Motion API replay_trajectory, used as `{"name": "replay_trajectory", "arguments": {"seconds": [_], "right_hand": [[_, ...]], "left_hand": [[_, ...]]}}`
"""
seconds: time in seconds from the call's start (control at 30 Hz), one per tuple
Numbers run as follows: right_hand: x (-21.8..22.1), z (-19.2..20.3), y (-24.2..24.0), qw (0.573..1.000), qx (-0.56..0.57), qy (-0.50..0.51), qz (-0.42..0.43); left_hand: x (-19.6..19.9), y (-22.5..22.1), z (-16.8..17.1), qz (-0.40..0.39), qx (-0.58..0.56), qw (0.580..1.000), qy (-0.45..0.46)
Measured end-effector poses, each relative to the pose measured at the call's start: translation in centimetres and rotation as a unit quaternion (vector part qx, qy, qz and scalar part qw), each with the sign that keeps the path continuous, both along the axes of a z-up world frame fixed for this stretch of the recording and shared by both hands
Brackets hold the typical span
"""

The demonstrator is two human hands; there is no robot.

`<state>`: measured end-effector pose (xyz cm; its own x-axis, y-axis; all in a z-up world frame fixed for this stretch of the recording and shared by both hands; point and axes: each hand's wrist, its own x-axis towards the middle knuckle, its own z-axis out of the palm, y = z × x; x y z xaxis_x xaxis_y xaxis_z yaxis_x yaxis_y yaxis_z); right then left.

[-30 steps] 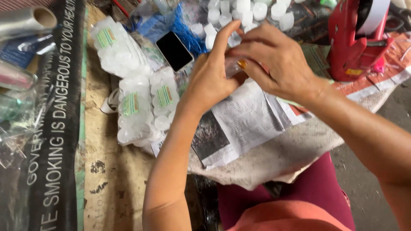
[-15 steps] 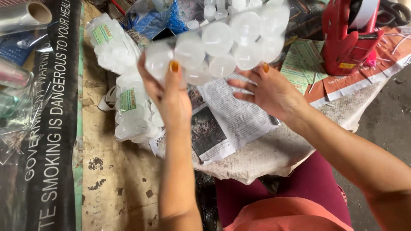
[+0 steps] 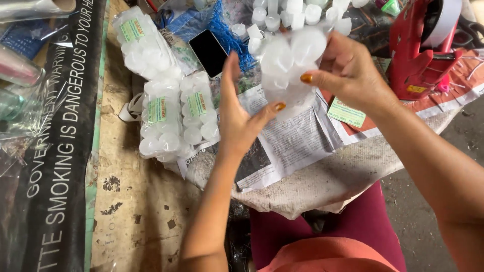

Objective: The person places small white candles into a plastic bag and then secures the top of the bag with tape.

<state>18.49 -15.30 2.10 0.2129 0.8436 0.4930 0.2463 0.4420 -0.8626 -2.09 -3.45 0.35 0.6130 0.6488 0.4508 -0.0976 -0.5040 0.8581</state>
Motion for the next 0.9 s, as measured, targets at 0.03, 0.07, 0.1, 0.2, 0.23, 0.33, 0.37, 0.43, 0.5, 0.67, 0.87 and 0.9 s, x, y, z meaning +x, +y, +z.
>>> {"name": "replay_trajectory", "arguments": {"seconds": [0.03,0.07,0.1,0.2,0.23,0.33,0.37,0.43,0.5,0.67,0.87,0.9], "right_hand": [[0.0,-0.4,0.0,0.998,-0.045,-0.037,-0.030],[0.0,-0.8,0.1,0.991,-0.090,-0.075,-0.060],[-0.2,-1.1,0.2,0.991,-0.090,-0.077,-0.060],[-0.5,-1.9,0.4,0.992,-0.100,-0.055,-0.048],[-0.4,-2.2,0.5,0.994,-0.099,-0.028,-0.040],[0.6,-2.5,-0.1,0.992,-0.105,-0.023,-0.063],[1.0,-2.6,-0.5,0.989,-0.115,-0.045,-0.078],[2.5,-0.5,-3.5,0.973,-0.095,-0.133,-0.164],[5.7,-0.7,-6.7,0.942,-0.078,-0.223,-0.240],[16.3,-5.9,-14.0,0.808,-0.236,-0.236,-0.485],[16.1,-3.4,-11.5,0.742,-0.464,0.019,-0.483],[16.3,-3.7,-11.2,0.742,-0.465,0.020,-0.483]], "left_hand": [[0.2,0.4,1.6,0.015,0.122,0.992,0.029],[0.5,0.9,3.2,0.029,0.242,0.968,0.058],[1.5,1.6,4.5,0.029,0.241,0.968,0.055],[4.1,3.1,7.5,-0.036,0.316,0.907,0.275],[4.6,3.2,8.0,-0.083,0.275,0.909,0.302],[6.2,4.0,8.0,-0.147,0.270,0.903,0.300],[6.9,4.2,7.6,-0.151,0.298,0.901,0.277],[7.1,4.0,7.6,-0.159,0.280,0.905,0.279],[7.3,4.0,7.5,-0.161,0.262,0.908,0.283],[7.1,5.0,6.8,-0.191,0.222,0.921,0.259],[6.6,4.5,6.7,-0.192,0.216,0.936,0.201],[6.6,4.6,6.5,-0.193,0.216,0.936,0.201]]}}
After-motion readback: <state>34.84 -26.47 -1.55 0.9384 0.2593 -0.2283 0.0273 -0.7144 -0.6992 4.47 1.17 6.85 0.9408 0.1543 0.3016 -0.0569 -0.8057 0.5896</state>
